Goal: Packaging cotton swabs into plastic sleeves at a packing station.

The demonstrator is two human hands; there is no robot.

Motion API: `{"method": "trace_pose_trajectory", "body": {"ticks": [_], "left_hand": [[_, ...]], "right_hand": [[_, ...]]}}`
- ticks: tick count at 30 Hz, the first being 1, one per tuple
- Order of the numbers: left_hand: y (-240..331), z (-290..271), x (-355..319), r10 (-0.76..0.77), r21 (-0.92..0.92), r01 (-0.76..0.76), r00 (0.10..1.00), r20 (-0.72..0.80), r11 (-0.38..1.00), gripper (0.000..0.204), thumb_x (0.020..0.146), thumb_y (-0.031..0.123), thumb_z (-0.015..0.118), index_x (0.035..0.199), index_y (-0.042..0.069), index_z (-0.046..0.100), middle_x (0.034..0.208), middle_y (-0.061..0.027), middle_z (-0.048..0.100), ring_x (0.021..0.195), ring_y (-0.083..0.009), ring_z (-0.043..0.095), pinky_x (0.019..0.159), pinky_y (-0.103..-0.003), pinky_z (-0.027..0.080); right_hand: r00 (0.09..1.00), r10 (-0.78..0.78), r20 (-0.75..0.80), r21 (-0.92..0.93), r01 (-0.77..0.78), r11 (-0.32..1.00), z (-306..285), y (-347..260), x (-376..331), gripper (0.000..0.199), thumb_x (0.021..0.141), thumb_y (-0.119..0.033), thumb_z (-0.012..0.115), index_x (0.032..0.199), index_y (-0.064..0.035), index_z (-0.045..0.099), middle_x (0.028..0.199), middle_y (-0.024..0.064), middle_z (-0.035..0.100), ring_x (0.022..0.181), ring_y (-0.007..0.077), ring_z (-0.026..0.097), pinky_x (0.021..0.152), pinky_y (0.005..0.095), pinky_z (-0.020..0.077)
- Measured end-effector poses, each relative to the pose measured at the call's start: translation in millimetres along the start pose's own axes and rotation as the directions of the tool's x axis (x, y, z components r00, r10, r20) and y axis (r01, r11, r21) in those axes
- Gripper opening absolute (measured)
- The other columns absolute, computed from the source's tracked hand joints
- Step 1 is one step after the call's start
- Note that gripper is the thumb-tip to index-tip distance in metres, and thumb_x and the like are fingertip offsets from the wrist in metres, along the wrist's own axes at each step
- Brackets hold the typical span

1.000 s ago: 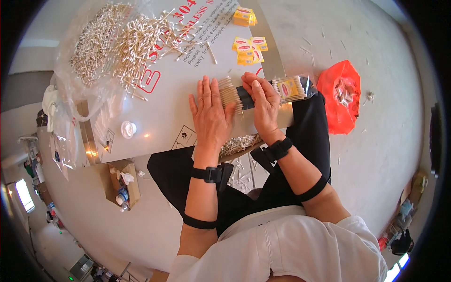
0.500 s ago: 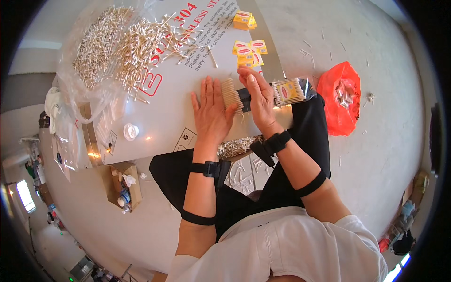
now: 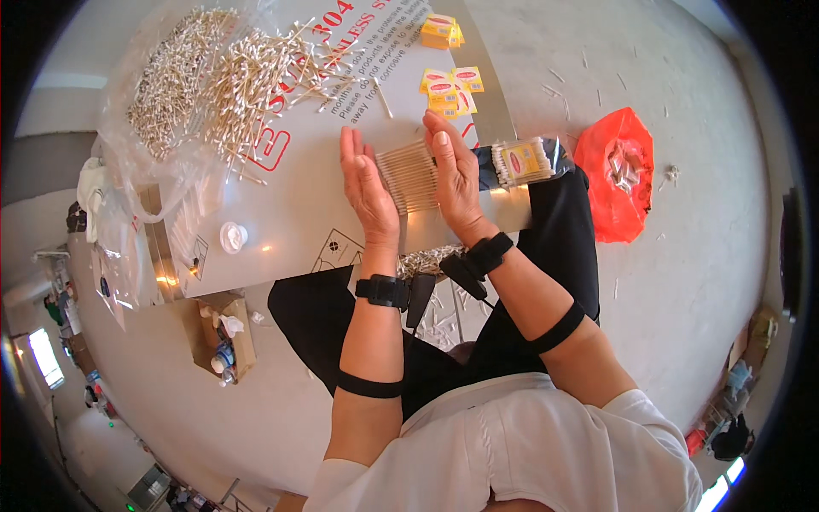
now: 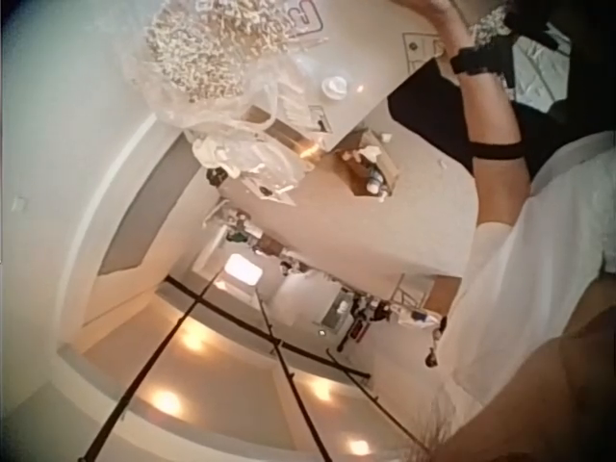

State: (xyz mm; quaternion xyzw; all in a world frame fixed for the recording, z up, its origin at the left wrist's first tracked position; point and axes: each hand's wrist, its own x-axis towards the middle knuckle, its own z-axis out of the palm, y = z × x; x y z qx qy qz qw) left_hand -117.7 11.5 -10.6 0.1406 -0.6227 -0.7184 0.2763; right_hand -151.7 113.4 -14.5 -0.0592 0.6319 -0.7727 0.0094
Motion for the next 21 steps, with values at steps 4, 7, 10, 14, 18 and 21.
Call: {"method": "trace_pose_trajectory", "body": {"ticks": [4, 7, 10, 14, 18, 21], "left_hand": [[1, 5, -2, 0.004, 0.017, -0.005, 0.999, 0.05, 1.0, 0.07, 0.103, 0.047, 0.04, 0.148, -0.005, 0.027, 0.153, -0.0199, 0.031, 0.143, -0.03, 0.029, 0.118, -0.043, 0.021], [2, -7, 0, -0.005, -0.079, 0.001, 0.999, -0.054, 0.997, 0.063, 0.103, 0.041, 0.043, 0.145, -0.005, 0.033, 0.149, -0.0215, 0.037, 0.14, -0.0292, 0.034, 0.116, -0.042, 0.026], [10, -35, -17, -0.003, 0.009, 0.004, 0.992, -0.124, 1.0, 0.057, 0.102, 0.036, 0.048, 0.141, -0.005, 0.039, 0.145, -0.0199, 0.042, 0.137, -0.0285, 0.039, 0.115, -0.042, 0.028], [14, -60, -54, -0.09, 0.066, 0.091, 0.996, -0.019, 0.994, 0.046, 0.101, 0.023, 0.053, 0.138, -0.003, 0.044, 0.144, -0.0166, 0.044, 0.135, -0.0253, 0.041, 0.112, -0.04, 0.034], [5, -86, -87, 0.008, 0.218, -0.014, 1.0, 0.025, 0.976, 0.042, 0.098, 0.012, 0.054, 0.136, -0.002, 0.046, 0.144, -0.0161, 0.044, 0.135, -0.0266, 0.042, 0.111, -0.039, 0.035], [26, -70, -100, -0.027, 0.68, -0.179, 0.96, 0.28, 0.711, 0.047, 0.087, 0.003, 0.06, 0.132, -0.004, 0.048, 0.147, -0.0229, 0.039, 0.138, -0.0375, 0.035, 0.115, -0.041, 0.03]], "right_hand": [[0.999, -0.032, 0.028, 0.009, 0.032, 0.999, 0, 1, 2, 0.048, 0.105, -0.032, 0.044, 0.136, 0.0045, 0.049, 0.137, 0.0132, 0.053, 0.128, 0.0198, 0.048, 0.109, 0.0326, 0.0377], [0.988, 0.151, -0.029, 0.214, -0.141, 0.967, -2, -3, 5, 0.047, 0.104, -0.03, 0.046, 0.133, 0.0068, 0.051, 0.133, 0.0148, 0.055, 0.125, 0.0203, 0.051, 0.108, 0.0339, 0.0413], [0.96, 0.244, -0.139, 0.294, -0.195, 0.936, -27, -14, -2, 0.042, 0.103, -0.026, 0.05, 0.129, 0.0064, 0.055, 0.126, 0.0136, 0.059, 0.12, 0.0192, 0.055, 0.106, 0.0328, 0.0431], [0.97, 0.213, -0.12, 0.062, -0.207, 0.976, -78, -16, -33, 0.027, 0.099, -0.013, 0.056, 0.119, 0.0038, 0.063, 0.115, 0.0081, 0.065, 0.106, 0.0144, 0.06, 0.098, 0.0269, 0.0461], [0.951, 0.304, -0.062, -0.009, -0.306, 0.952, -70, -40, -69, 0.02, 0.093, -0.006, 0.059, 0.11, 0.0042, 0.065, 0.098, 0.0014, 0.066, 0.096, 0.0068, 0.057, 0.085, 0.0215, 0.046], [0.993, 0.094, 0.069, -0.336, -0.065, 0.939, -90, -29, -85, 0.022, 0.085, -0.001, 0.062, 0.106, 0.0043, 0.065, 0.118, 0.0122, 0.063, 0.105, 0.0217, 0.062, 0.092, 0.0297, 0.0472]]}}
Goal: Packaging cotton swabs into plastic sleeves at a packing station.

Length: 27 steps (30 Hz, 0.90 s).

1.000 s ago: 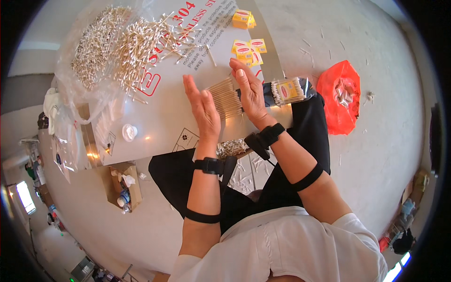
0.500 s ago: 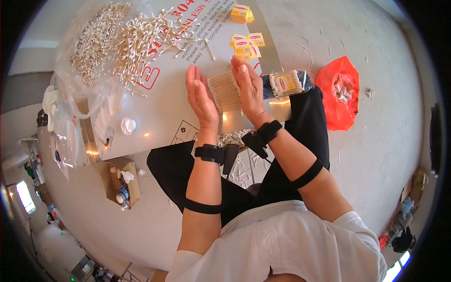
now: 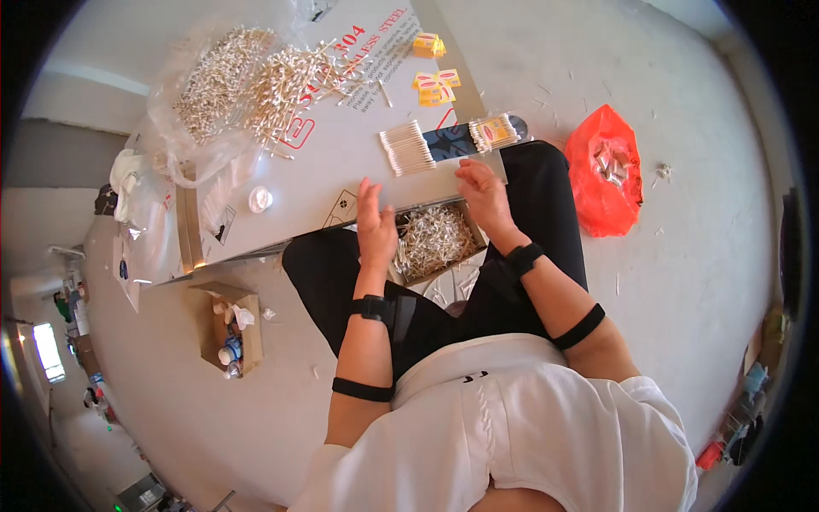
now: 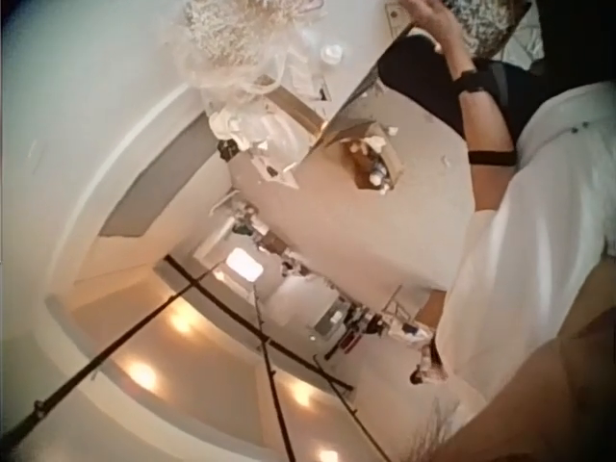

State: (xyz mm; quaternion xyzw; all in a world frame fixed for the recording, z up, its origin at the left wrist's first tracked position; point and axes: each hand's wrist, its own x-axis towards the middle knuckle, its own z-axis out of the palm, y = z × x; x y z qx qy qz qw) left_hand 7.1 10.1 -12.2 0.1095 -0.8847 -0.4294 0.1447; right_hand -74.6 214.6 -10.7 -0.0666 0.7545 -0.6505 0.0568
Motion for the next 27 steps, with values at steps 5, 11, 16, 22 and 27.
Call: {"method": "trace_pose_trajectory", "body": {"ticks": [5, 11, 16, 22, 27], "left_hand": [[12, -2, -10, 0.125, 0.395, -0.194, 0.973, 0.193, 0.898, 0.069, 0.081, 0.012, 0.071, 0.14, -0.005, 0.039, 0.153, -0.024, 0.029, 0.143, -0.0384, 0.026, 0.118, -0.044, 0.023], [32, 0, -20, 0.008, 0.555, -0.161, 0.964, 0.267, 0.816, 0.075, 0.08, 0.018, 0.073, 0.143, -0.002, 0.037, 0.155, -0.0219, 0.026, 0.145, -0.0368, 0.023, 0.118, -0.045, 0.023], [30, -2, -20, 0.044, 0.539, -0.174, 0.969, 0.245, 0.824, 0.071, 0.08, 0.018, 0.073, 0.141, 0.0, 0.041, 0.151, -0.021, 0.034, 0.14, -0.0368, 0.032, 0.113, -0.046, 0.03], [-2, -10, 19, 0.166, 0.291, -0.156, 0.986, -0.01, 0.944, 0.031, 0.078, 0.007, 0.071, 0.108, 0.005, 0.065, 0.111, -0.0126, 0.062, 0.107, -0.0331, 0.056, 0.095, -0.045, 0.044], [-19, -3, 78, 0.039, 0.234, 0.001, 0.986, -0.164, 0.972, 0.026, 0.073, 0.004, 0.073, 0.097, 0.01, 0.066, 0.095, -0.0061, 0.061, 0.097, -0.0304, 0.056, 0.086, -0.044, 0.045]], "right_hand": [[0.925, -0.238, 0.297, -0.49, 0.362, 0.793, 8, -12, -20, 0.041, 0.075, -0.002, 0.065, 0.115, 0.0065, 0.059, 0.135, 0.0223, 0.049, 0.126, 0.0378, 0.049, 0.106, 0.04, 0.0411], [0.871, -0.217, 0.44, -0.595, 0.464, 0.656, 2, -13, -28, 0.057, 0.072, -0.002, 0.063, 0.127, 0.0066, 0.05, 0.14, 0.0229, 0.042, 0.134, 0.0381, 0.038, 0.11, 0.0412, 0.0366], [0.845, -0.35, 0.405, -0.672, 0.535, 0.513, 6, -15, -30, 0.033, 0.077, -0.001, 0.055, 0.11, 0.0038, 0.057, 0.124, 0.019, 0.053, 0.12, 0.0366, 0.049, 0.1, 0.0429, 0.0441], [0.883, -0.084, 0.462, -0.682, 0.414, 0.602, 0, -44, -16, 0.044, 0.071, -0.004, 0.065, 0.114, 0.0012, 0.059, 0.125, 0.0168, 0.054, 0.121, 0.0354, 0.049, 0.102, 0.0408, 0.0432], [0.887, -0.257, 0.382, -0.519, 0.437, 0.735, -9, -37, -11, 0.031, 0.073, -0.003, 0.067, 0.104, -0.0014, 0.063, 0.115, 0.0139, 0.056, 0.112, 0.0344, 0.053, 0.096, 0.0408, 0.0458]]}}
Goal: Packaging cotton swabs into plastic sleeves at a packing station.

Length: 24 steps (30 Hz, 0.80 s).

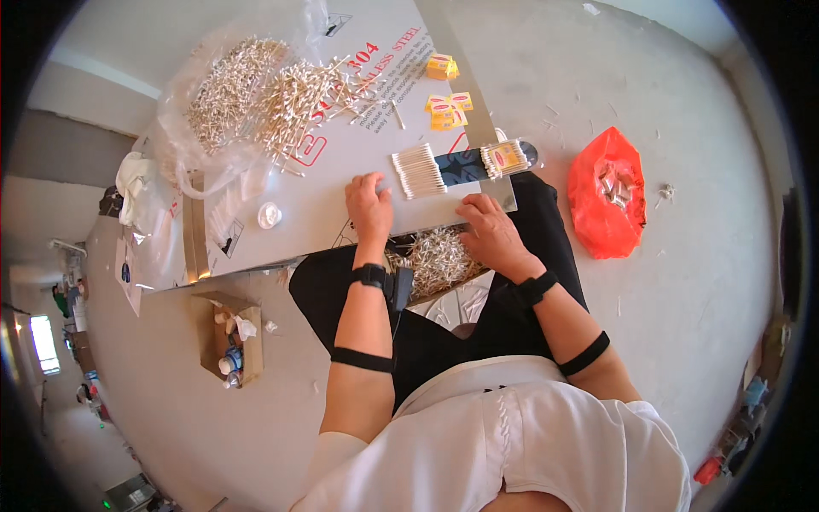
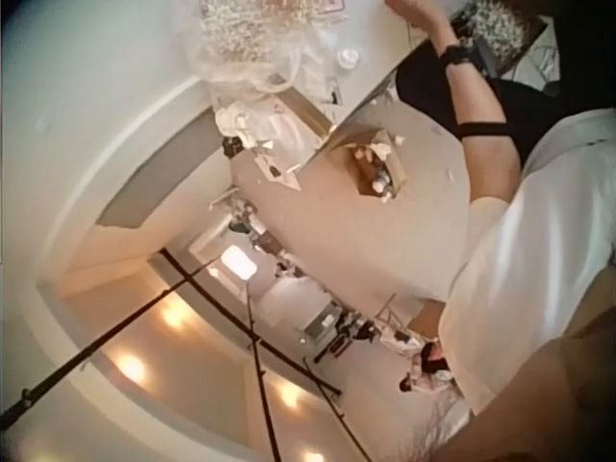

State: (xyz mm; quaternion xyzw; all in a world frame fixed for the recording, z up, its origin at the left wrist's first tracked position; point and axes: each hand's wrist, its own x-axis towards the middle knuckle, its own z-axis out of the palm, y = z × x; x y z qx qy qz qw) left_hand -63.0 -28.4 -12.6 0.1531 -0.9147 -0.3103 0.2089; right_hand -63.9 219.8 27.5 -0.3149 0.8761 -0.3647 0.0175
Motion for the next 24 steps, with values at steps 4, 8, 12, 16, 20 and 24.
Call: {"method": "trace_pose_trajectory", "body": {"ticks": [4, 8, 12, 16, 20, 24], "left_hand": [[1, 13, 28, 0.055, 0.076, -0.053, 0.998, -0.02, 0.996, 0.026, 0.072, 0.008, 0.075, 0.095, 0.017, 0.068, 0.091, -0.0034, 0.06, 0.096, -0.0272, 0.054, 0.084, -0.043, 0.042], [0, 16, 41, -0.01, 0.067, 0.007, 0.999, 0.042, 0.998, 0.021, 0.073, 0.012, 0.075, 0.091, 0.019, 0.068, 0.093, -0.0024, 0.06, 0.097, -0.026, 0.053, 0.086, -0.044, 0.04], [4, 17, 47, 0.015, 0.237, -0.033, 0.997, 0.08, 0.971, 0.013, 0.078, 0.012, 0.071, 0.089, 0.013, 0.063, 0.094, -0.0047, 0.061, 0.098, -0.0282, 0.052, 0.087, -0.047, 0.038], [2, 14, 40, -0.033, 0.391, 0.051, 0.998, -0.053, 0.919, 0.011, 0.08, 0.007, 0.067, 0.088, 0.008, 0.06, 0.09, -0.0073, 0.062, 0.097, -0.0315, 0.053, 0.085, -0.047, 0.04], [-18, -3, 24, -0.127, 0.182, 0.135, 0.99, -0.054, 0.974, 0.012, 0.079, 0.006, 0.068, 0.088, 0.008, 0.06, 0.088, -0.0075, 0.063, 0.094, -0.0312, 0.054, 0.083, -0.045, 0.043], [-18, -9, 19, -0.138, -0.047, 0.141, 0.989, 0.06, 0.989, 0.017, 0.076, 0.008, 0.071, 0.091, 0.009, 0.064, 0.089, -0.0052, 0.064, 0.094, -0.0292, 0.056, 0.082, -0.044, 0.045]], "right_hand": [[0.999, 0.042, 0.035, 0.147, -0.046, 0.988, -3, 13, 7, 0.037, 0.07, -0.001, 0.071, 0.106, -0.0044, 0.064, 0.112, 0.0128, 0.056, 0.111, 0.0348, 0.054, 0.096, 0.0417, 0.0457], [0.996, 0.076, 0.05, 0.128, -0.082, 0.988, -5, 11, 13, 0.032, 0.071, -0.001, 0.07, 0.102, -0.005, 0.064, 0.11, 0.0128, 0.056, 0.109, 0.035, 0.054, 0.094, 0.0421, 0.0464], [0.998, 0.067, 0.016, 0.098, -0.068, 0.993, -4, 12, 16, 0.027, 0.071, 0.0, 0.069, 0.097, -0.0049, 0.063, 0.105, 0.0127, 0.057, 0.106, 0.0353, 0.055, 0.092, 0.043, 0.047], [0.998, 0.068, 0.006, 0.105, -0.068, 0.992, -2, 14, 17, 0.027, 0.07, 0.0, 0.068, 0.095, -0.0054, 0.063, 0.103, 0.0126, 0.057, 0.104, 0.0357, 0.055, 0.09, 0.0433, 0.0473], [0.999, 0.05, -0.013, 0.082, -0.048, 0.995, 0, 17, 17, 0.025, 0.07, 0.0, 0.068, 0.094, -0.0054, 0.063, 0.102, 0.0125, 0.057, 0.103, 0.0357, 0.055, 0.09, 0.0434, 0.0475], [0.997, 0.077, -0.002, 0.1, -0.076, 0.992, 0, 17, 18, 0.024, 0.07, 0.0, 0.067, 0.093, -0.0057, 0.063, 0.102, 0.0123, 0.057, 0.103, 0.0354, 0.055, 0.089, 0.0438, 0.0474]]}}
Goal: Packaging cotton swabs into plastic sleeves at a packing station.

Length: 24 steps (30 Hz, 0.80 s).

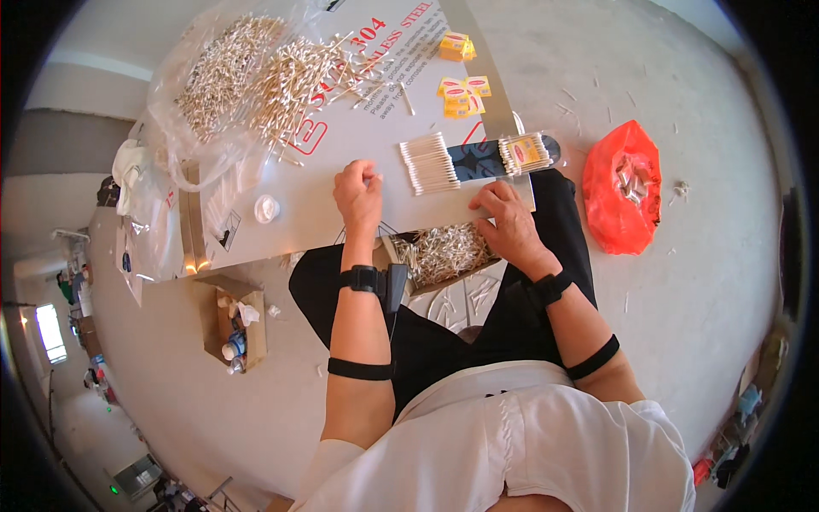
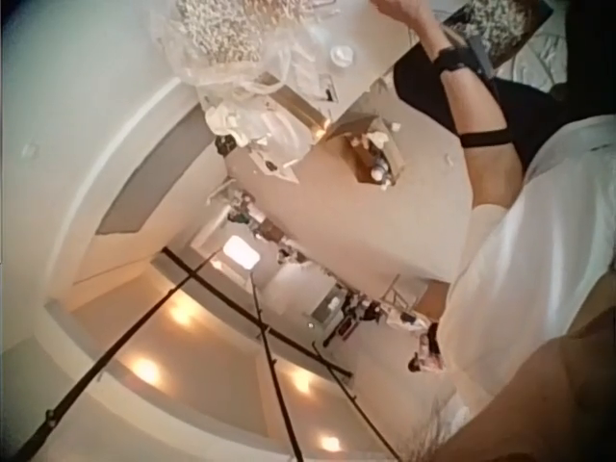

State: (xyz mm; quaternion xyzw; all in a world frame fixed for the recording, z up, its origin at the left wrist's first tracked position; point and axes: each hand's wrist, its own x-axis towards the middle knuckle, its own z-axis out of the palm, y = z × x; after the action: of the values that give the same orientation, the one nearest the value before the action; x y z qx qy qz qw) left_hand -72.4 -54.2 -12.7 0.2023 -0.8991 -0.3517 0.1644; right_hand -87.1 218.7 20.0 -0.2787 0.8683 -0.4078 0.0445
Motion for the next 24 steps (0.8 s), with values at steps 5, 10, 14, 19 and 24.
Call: {"method": "trace_pose_trajectory", "body": {"ticks": [5, 10, 14, 19, 24], "left_hand": [[25, 7, 24, 0.006, 0.132, -0.012, 0.999, 0.049, 0.991, 0.014, 0.075, 0.016, 0.074, 0.088, 0.014, 0.068, 0.09, -0.0018, 0.065, 0.098, -0.0263, 0.057, 0.083, -0.045, 0.043], [32, 11, 35, -0.083, 0.202, 0.049, 0.983, 0.165, 0.978, 0.006, 0.074, 0.017, 0.073, 0.078, 0.016, 0.068, 0.089, -0.0004, 0.063, 0.098, -0.0253, 0.055, 0.083, -0.045, 0.039], [31, 16, 34, 0.055, 0.294, -0.098, 0.987, 0.151, 0.951, 0.006, 0.074, 0.016, 0.07, 0.076, 0.015, 0.065, 0.087, -0.0011, 0.062, 0.096, -0.0267, 0.054, 0.082, -0.046, 0.039], [20, 16, 38, 0.211, 0.361, -0.241, 0.97, 0.123, 0.901, 0.006, 0.075, 0.013, 0.066, 0.077, 0.011, 0.061, 0.087, -0.003, 0.062, 0.095, -0.0293, 0.053, 0.08, -0.046, 0.039], [12, 10, 29, 0.145, 0.282, -0.174, 0.982, 0.121, 0.944, 0.007, 0.075, 0.013, 0.066, 0.076, 0.011, 0.06, 0.088, -0.0046, 0.062, 0.094, -0.0296, 0.053, 0.082, -0.047, 0.039]], "right_hand": [[1.0, 0.008, 0.001, -0.005, -0.008, 1.0, 0, -2, 0, 0.024, 0.07, 0.0, 0.067, 0.093, -0.0059, 0.063, 0.102, 0.0121, 0.057, 0.102, 0.035, 0.055, 0.089, 0.0438, 0.0475], [1.0, 0.008, -0.01, 0.017, -0.008, 1.0, -1, -2, 1, 0.022, 0.07, 0.0, 0.067, 0.092, -0.0059, 0.063, 0.1, 0.0117, 0.057, 0.1, 0.0349, 0.056, 0.088, 0.0434, 0.0477], [1.0, 0.007, -0.011, 0.025, -0.007, 1.0, -4, -3, 2, 0.022, 0.07, 0.0, 0.067, 0.091, -0.0055, 0.063, 0.1, 0.0118, 0.057, 0.1, 0.035, 0.057, 0.087, 0.0435, 0.048], [1.0, -0.016, -0.021, 0.017, 0.017, 1.0, -3, -2, 3, 0.021, 0.071, -0.002, 0.068, 0.091, -0.0051, 0.063, 0.1, 0.012, 0.057, 0.099, 0.0351, 0.057, 0.085, 0.0436, 0.0488], [1.0, 0.009, -0.019, 0.014, -0.008, 1.0, -1, 0, 2, 0.02, 0.071, -0.003, 0.068, 0.09, -0.0053, 0.063, 0.099, 0.0119, 0.057, 0.099, 0.0349, 0.057, 0.086, 0.0434, 0.0488]]}}
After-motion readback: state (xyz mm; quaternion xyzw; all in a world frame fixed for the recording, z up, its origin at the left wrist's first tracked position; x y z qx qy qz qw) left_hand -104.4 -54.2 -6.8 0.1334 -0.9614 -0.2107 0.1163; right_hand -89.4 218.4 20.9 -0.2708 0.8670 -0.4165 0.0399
